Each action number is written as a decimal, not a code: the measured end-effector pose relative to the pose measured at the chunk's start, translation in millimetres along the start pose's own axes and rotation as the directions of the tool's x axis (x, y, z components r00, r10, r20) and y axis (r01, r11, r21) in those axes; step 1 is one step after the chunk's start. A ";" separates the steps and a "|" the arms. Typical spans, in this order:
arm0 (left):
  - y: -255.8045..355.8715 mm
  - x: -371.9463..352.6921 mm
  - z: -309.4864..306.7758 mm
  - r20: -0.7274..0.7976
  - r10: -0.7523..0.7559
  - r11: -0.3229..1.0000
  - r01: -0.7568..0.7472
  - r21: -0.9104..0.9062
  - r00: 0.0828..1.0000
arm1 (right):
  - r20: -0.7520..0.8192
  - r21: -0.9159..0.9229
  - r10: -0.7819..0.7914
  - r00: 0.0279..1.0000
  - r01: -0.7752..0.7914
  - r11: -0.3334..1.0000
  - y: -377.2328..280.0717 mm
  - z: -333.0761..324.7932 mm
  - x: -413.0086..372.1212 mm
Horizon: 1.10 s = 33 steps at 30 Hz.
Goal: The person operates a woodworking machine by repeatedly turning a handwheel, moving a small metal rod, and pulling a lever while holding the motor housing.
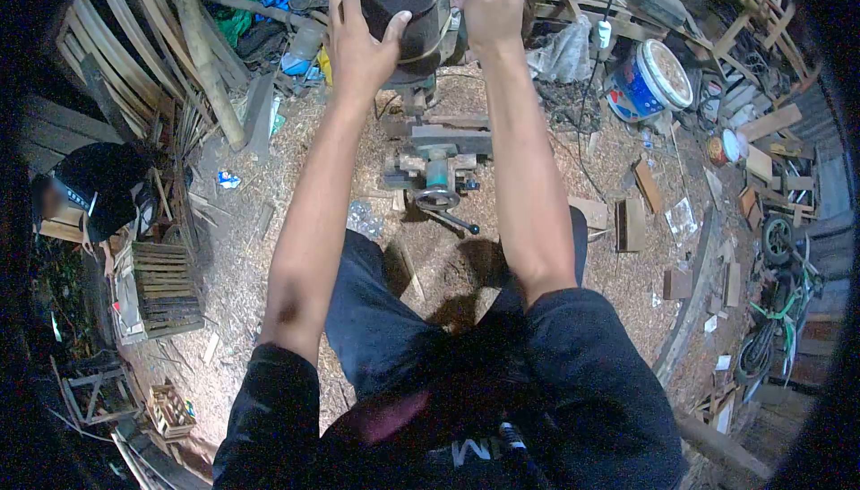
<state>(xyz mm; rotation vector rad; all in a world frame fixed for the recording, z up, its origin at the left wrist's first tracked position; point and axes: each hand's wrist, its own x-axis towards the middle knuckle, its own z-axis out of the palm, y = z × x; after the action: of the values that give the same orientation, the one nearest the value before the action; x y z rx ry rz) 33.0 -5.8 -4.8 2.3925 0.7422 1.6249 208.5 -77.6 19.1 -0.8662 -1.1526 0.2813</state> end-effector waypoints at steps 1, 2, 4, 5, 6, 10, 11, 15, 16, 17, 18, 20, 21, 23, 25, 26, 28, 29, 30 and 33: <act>-3.6 1.3 1.8 -0.008 0.016 0.999 -0.016 -0.039 1.000 | -0.004 0.040 0.020 1.000 -0.020 0.999 -12.1 6.2 -8.7; -8.2 0.2 4.0 -0.012 0.009 0.999 -0.009 -0.034 1.000 | -0.166 0.002 -0.093 0.982 0.095 0.995 -25.9 28.7 -19.6; -15.5 -2.8 9.8 -0.022 -0.007 1.000 0.006 -0.025 1.000 | -0.125 0.006 -0.120 0.985 0.122 0.993 -22.6 24.4 -37.3; -17.8 -4.2 10.6 -0.016 -0.010 1.000 0.010 -0.018 1.000 | -0.106 0.012 -0.135 0.985 0.137 0.991 -19.2 23.0 -45.6; -17.0 -2.4 10.5 -0.018 -0.011 1.000 0.011 -0.013 1.000 | -0.103 0.026 -0.132 0.986 0.135 0.990 -17.2 22.5 -52.3; -21.0 -5.3 16.3 -0.015 -0.031 0.996 0.029 -0.089 0.999 | -0.090 -0.042 -0.107 0.990 0.104 0.994 -17.6 20.6 -97.1; -22.5 -6.9 15.6 -0.015 -0.029 0.994 0.027 -0.102 0.999 | -0.086 -0.084 -0.107 0.991 0.100 0.992 -18.9 21.8 -109.4; -20.5 -8.0 13.7 -0.021 -0.040 0.998 0.039 -0.054 0.999 | -0.082 -0.140 -0.166 0.983 0.154 0.978 -13.4 24.2 -145.8; -21.2 -7.6 13.5 -0.014 -0.043 0.997 0.042 -0.064 0.999 | -0.074 -0.163 -0.165 0.984 0.151 0.975 -14.5 24.2 -150.2; -21.5 -7.5 13.1 -0.005 -0.047 0.996 0.047 -0.077 0.999 | -0.068 -0.188 -0.162 0.984 0.147 0.971 -16.2 24.7 -153.5; -21.6 -7.5 12.4 -0.002 -0.056 0.995 0.056 -0.083 0.998 | -0.073 -0.171 -0.123 0.990 0.109 0.979 -19.1 25.8 -156.5; -19.7 -9.7 12.4 0.010 -0.084 0.991 0.085 -0.102 0.996 | -0.089 -0.178 -0.108 0.990 0.091 0.980 -21.9 28.0 -170.4; -18.4 -9.0 11.5 0.015 -0.091 0.992 0.092 -0.091 0.996 | -0.092 -0.182 -0.105 0.990 0.087 0.979 -20.7 28.1 -176.1; -18.2 -12.2 8.0 0.040 -0.107 0.992 0.110 -0.063 0.993 | -0.119 -0.180 -0.122 0.985 0.100 0.979 -15.8 30.4 -193.9; -15.8 -12.8 5.8 0.058 -0.131 0.989 0.134 -0.063 0.990 | -0.151 -0.181 -0.127 0.980 0.099 0.979 -13.9 32.6 -211.9; -14.8 -12.3 5.5 0.064 -0.138 0.988 0.142 -0.066 0.988 | -0.150 -0.213 -0.128 0.980 0.094 0.972 -13.0 32.2 -221.7; -15.0 -10.6 4.1 0.078 -0.120 0.992 0.122 -0.015 0.990 | -0.129 -0.246 -0.181 0.975 0.146 0.958 -1.7 29.7 -240.0; -15.1 -13.2 2.8 0.091 -0.119 0.993 0.118 0.014 0.989 | -0.117 -0.260 -0.198 0.973 0.162 0.952 3.9 27.7 -248.9; -17.6 -12.4 2.4 0.094 -0.113 0.993 0.114 -0.007 0.989 | -0.099 -0.224 -0.176 0.979 0.150 0.963 5.7 26.4 -252.5; -16.9 -9.7 6.3 0.104 -0.129 0.991 0.131 -0.016 0.986 | -0.109 -0.217 -0.134 0.985 0.108 0.970 7.3 24.6 -256.0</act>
<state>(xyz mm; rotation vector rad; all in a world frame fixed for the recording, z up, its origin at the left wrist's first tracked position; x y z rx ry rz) 30.7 5.1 -22.0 2.3380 0.8376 1.4409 82.5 -216.8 -156.8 -0.9803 -1.1277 0.0040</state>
